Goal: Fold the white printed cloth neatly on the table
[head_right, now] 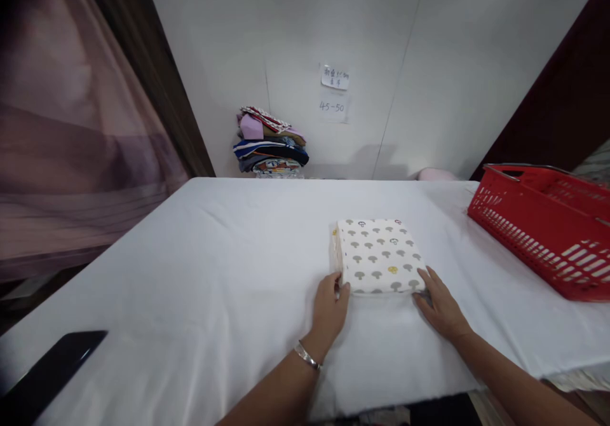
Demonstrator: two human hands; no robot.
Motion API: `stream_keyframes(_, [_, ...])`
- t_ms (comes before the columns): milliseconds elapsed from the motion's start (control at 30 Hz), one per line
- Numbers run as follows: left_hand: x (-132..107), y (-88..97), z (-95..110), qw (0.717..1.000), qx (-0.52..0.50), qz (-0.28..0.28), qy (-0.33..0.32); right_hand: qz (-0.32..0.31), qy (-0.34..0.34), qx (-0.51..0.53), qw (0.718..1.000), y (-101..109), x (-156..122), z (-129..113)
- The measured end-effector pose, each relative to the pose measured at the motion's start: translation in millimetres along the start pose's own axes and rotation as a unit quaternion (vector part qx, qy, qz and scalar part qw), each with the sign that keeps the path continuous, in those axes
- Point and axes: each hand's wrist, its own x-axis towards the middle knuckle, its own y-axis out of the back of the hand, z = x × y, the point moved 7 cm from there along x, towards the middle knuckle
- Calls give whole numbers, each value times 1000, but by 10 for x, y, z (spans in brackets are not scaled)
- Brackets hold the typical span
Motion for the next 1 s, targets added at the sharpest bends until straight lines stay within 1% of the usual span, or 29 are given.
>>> stream_keyframes(200, [38,38,-37,999,-33,21,3,2,-6,16,1000,-16,33,26])
stream_keyframes(333, [71,79,-66,998,-32,43,26,-6,-8,40,999,-27,84,24])
stream_keyframes(400, [89,69,-14,999,-7,36,14,-11,3,49,999,0,141,2])
stream_keyframes(467, [83,33,88,998,49,30,-5,-22,16,54,998,52,210,-7])
stream_keyframes(567, [-22,-105,226,993,112,21,5,-28,32,67,997,178,283,64])
stream_keyframes(633, [-163,-251,307,994,106,10,11,-12,36,81,996,276,283,198])
stream_keyframes(700, [-323,-384,380,996,85,2,-5,-4,34,93,995,334,251,370])
stream_keyframes(733, [-392,-422,406,997,73,2,-16,-10,33,96,995,343,235,447])
stream_keyframes(767, [-443,-437,417,998,61,4,-24,-21,31,96,995,343,227,506])
stream_keyframes(833, [-474,-387,402,998,46,21,-23,-36,24,86,995,361,246,534])
stream_keyframes(867, [-452,-333,378,998,45,35,-14,-29,23,82,996,396,276,483])
stream_keyframes(900, [-410,-274,350,998,47,48,-1,-14,28,83,996,446,313,376])
stream_keyframes(933, [-354,-222,324,997,49,58,13,9,39,92,995,507,353,219])
stream_keyframes(967, [-289,-185,298,996,47,64,27,29,72,116,990,567,386,-7])
stream_keyframes(1000, [-221,-168,276,996,42,63,41,33,103,142,984,597,415,-261])
